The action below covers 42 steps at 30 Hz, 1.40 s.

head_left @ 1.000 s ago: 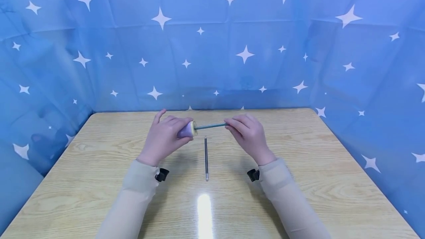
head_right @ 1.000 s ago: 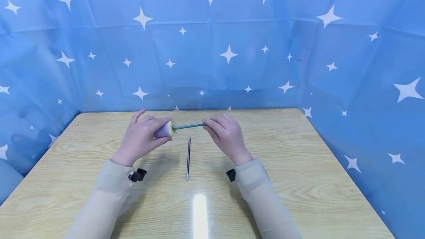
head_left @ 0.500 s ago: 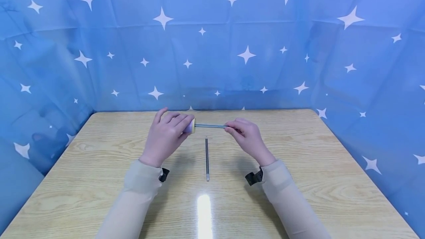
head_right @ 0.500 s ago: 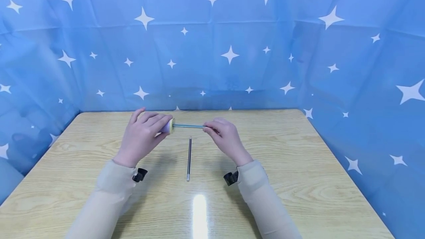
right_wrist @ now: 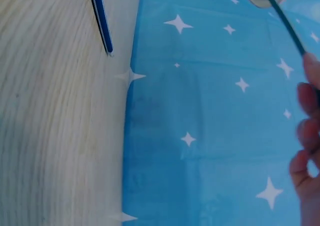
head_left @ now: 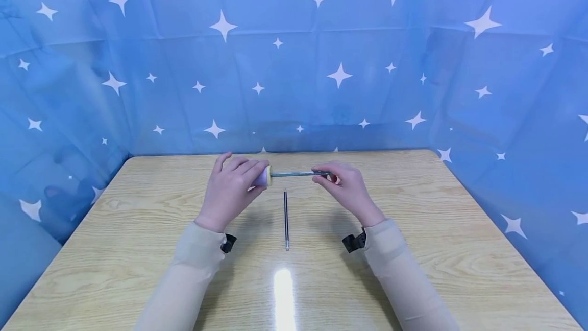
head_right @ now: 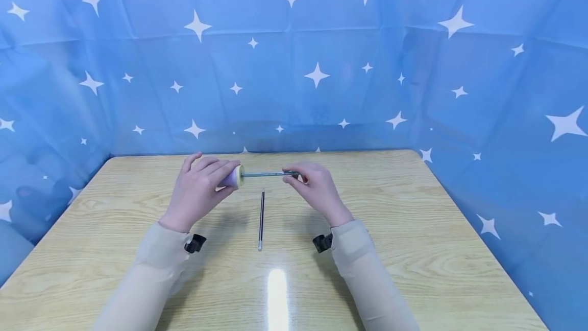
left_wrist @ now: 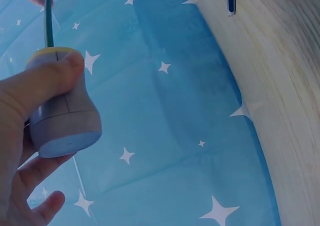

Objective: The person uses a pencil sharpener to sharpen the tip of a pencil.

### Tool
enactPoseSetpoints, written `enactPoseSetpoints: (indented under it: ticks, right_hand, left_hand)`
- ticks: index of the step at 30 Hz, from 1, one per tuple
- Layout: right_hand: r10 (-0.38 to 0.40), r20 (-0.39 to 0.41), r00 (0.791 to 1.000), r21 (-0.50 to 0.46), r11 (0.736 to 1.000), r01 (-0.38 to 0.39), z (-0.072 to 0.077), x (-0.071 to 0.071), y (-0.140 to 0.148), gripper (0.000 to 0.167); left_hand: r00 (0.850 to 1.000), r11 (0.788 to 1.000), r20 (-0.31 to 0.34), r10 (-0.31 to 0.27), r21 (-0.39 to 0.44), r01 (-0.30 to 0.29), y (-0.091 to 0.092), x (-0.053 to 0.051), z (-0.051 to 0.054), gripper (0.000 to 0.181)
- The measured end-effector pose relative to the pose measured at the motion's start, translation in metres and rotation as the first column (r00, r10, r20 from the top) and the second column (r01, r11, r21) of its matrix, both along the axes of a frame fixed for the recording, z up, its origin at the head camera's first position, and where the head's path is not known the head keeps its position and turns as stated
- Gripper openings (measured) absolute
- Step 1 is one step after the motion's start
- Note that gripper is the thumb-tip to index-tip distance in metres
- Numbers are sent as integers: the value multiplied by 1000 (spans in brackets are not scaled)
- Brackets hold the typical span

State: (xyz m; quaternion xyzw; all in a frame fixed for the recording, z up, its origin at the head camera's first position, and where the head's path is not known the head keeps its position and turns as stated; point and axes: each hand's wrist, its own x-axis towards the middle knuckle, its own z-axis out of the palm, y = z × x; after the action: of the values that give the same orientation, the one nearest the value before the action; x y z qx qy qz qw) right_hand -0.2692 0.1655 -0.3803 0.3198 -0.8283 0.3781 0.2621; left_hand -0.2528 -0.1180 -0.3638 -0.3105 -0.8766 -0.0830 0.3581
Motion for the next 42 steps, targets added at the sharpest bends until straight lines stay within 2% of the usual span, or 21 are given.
enactPoseSetpoints:
  ticks: [3,6,9,16,22,27,30,35,38,42]
  right_hand:
    - [43,-114,993,-25,999,-46,0,-1,3,20]
    - [70,-144,987,-13,997,-72,-2,-2,4,17]
    - [58,-113,992,11,998,-57,-3,-1,3,12]
    - [9,41,999,63,998,-12,1,2,1,8]
    - [-3,148,989,88,996,-10,5,2,-2,22]
    - [-16,232,973,94,996,-6,4,1,0,21]
    - [-23,252,968,100,995,-3,4,1,4,18]
    - [-49,267,963,80,996,28,6,0,12,14]
    - [-49,273,961,58,998,35,8,-1,16,14]
    - [-38,272,962,52,998,25,10,-2,18,15]
  left_hand:
    - [1000,1000,6,-3,5,3,1,0,0,54]
    - [1000,1000,-11,-8,2,8,1,0,0,53]
    - [999,1000,-38,-15,0,15,1,0,0,51]
    - [996,1000,-86,-22,2,22,0,1,1,49]
    - [994,999,-103,-26,24,29,-1,0,0,49]
    - [996,999,-79,-32,26,34,-1,-3,-4,47]
    - [998,1000,-55,-28,9,28,0,-5,-5,49]
    - [1000,1000,-7,18,-8,-18,-6,-5,-5,52]
    - [999,999,-1,37,9,-37,-10,-5,-4,54]
    - [1000,999,-9,29,23,-29,-12,-6,-1,54]
